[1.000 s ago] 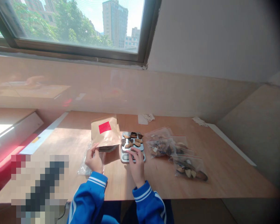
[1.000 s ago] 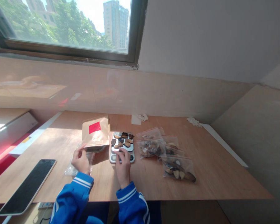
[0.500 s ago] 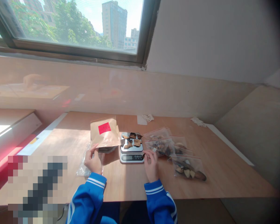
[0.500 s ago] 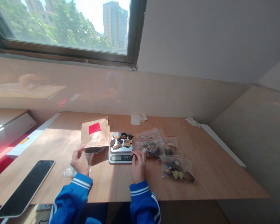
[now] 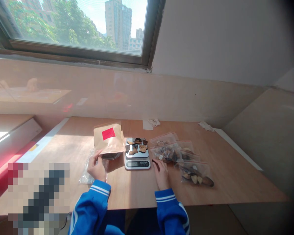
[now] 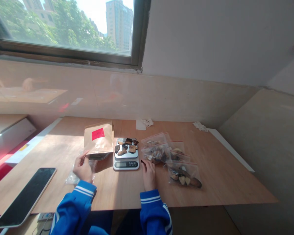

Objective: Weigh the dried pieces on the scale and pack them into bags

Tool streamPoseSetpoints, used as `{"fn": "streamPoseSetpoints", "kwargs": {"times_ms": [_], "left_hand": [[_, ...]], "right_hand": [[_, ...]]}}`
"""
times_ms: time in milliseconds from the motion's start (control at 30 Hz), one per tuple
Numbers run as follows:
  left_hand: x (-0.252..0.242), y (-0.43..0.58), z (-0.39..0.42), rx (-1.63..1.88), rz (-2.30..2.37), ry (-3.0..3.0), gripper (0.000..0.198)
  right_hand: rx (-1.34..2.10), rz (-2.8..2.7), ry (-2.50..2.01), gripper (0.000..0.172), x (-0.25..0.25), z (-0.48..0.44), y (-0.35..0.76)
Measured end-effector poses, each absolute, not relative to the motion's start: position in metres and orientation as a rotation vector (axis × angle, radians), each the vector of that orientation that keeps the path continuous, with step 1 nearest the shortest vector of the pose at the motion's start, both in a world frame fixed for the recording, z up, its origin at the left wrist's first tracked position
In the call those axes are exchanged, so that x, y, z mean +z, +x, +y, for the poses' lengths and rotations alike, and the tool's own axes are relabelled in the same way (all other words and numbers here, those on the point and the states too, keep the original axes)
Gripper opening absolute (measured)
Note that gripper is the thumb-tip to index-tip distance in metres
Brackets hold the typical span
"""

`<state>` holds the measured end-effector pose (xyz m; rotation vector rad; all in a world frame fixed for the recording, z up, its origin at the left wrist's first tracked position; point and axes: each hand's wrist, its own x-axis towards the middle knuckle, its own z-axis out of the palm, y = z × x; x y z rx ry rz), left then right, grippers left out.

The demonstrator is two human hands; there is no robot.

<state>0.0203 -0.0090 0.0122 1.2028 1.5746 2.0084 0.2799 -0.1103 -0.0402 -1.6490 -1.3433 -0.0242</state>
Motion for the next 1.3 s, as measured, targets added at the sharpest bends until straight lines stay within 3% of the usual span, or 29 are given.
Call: {"fn": "streamPoseSetpoints", "kwargs": {"times_ms": [400, 733, 1033, 1300], "left_hand": [[0.009, 0.018, -0.008, 2.024, 1.571, 1.230, 0.020], [0.004, 0.016, -0.007, 2.015, 1.523, 1.233, 0.018], [0.007, 0.017, -0.009, 2.008, 1.533, 1.227, 0.018], [0.004, 0.016, -0.007, 2.017, 1.543, 1.239, 0.019]], "right_hand": [[-0.070, -1.562, -1.590, 0.026, 0.014, -0.081, 0.238], [-0.026, -1.565, -1.579, 0.034, 0.010, -0.061, 0.251], [0.083, -1.609, -1.879, 0.035, 0.015, -0.022, 0.278], [0.125, -1.739, -1.663, 0.035, 0.030, -0.031, 0.243]]}}
